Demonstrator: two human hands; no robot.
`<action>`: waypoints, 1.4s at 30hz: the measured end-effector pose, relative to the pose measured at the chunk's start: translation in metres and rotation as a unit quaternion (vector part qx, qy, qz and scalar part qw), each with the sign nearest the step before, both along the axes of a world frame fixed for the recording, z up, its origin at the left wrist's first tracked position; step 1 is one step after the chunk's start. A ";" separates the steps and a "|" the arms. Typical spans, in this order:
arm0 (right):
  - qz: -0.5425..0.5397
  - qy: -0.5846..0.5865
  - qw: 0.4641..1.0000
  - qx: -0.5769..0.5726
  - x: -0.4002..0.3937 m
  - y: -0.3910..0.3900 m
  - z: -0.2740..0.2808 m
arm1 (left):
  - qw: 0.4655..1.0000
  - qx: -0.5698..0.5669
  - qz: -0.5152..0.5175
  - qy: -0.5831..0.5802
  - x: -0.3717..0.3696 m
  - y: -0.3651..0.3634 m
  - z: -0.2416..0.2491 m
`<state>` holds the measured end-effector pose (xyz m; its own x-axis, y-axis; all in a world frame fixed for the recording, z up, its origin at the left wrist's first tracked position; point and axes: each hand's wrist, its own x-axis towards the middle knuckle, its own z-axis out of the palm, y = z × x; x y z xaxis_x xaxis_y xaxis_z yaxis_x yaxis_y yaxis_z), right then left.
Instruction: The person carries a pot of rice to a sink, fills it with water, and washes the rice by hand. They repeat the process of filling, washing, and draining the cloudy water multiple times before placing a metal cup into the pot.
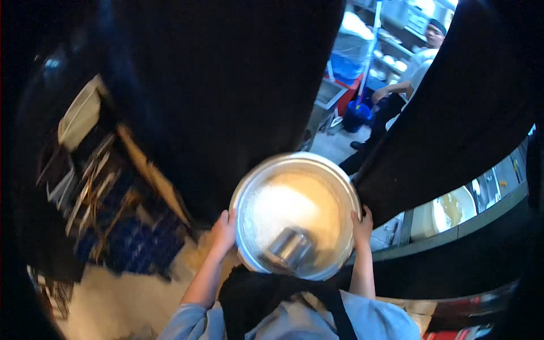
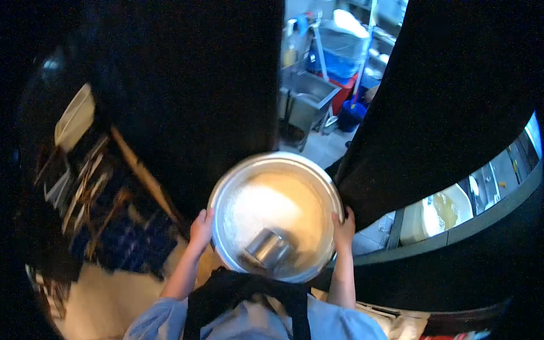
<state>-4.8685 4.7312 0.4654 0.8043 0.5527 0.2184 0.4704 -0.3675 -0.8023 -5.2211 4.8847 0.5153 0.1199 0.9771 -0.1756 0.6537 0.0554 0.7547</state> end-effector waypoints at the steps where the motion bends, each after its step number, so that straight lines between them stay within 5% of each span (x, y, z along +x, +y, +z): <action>1: -0.043 0.011 0.999 -0.001 0.002 -0.002 -0.015 | 0.998 0.038 -0.039 0.034 0.010 0.025 -0.017; 4: -0.137 0.157 0.976 0.070 -0.018 -0.011 -0.010 | 0.990 0.022 -0.137 0.019 0.032 0.076 -0.019; 6: -0.191 0.143 0.969 0.066 -0.036 -0.017 -0.065 | 0.983 -0.001 -0.181 0.030 0.034 0.114 -0.030; 8: -0.258 0.164 0.951 0.052 -0.044 -0.009 -0.037 | 0.971 -0.027 -0.237 0.025 0.065 0.156 -0.015; 9: -0.295 0.146 0.943 0.043 -0.072 -0.034 -0.043 | 0.961 0.002 -0.277 -0.012 0.055 0.139 -0.070; 15: -0.319 0.152 0.935 0.028 -0.068 -0.017 -0.113 | 0.917 -0.148 -0.326 -0.177 0.103 0.174 -0.125; 17: -0.295 0.183 0.937 0.036 -0.008 0.019 -0.060 | 0.933 -0.167 -0.266 -0.175 0.155 0.197 -0.052; 22: -0.237 0.154 0.959 -0.007 0.075 0.117 -0.072 | 0.947 -0.136 -0.172 -0.233 0.170 0.254 -0.091; 32: -0.014 0.133 0.986 -0.097 0.186 0.384 -0.052 | 0.954 -0.153 -0.052 -0.253 0.182 0.388 -0.065; 42: -0.076 0.157 0.981 -0.091 0.224 0.513 -0.102 | 0.985 -0.094 -0.043 -0.139 0.260 0.579 -0.101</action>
<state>-4.6443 5.2438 0.3632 0.8920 0.4288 -0.1431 0.1405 -0.5638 -0.8138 -4.9607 5.4639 0.4140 0.2691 0.9147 -0.3014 0.4311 0.1654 0.8870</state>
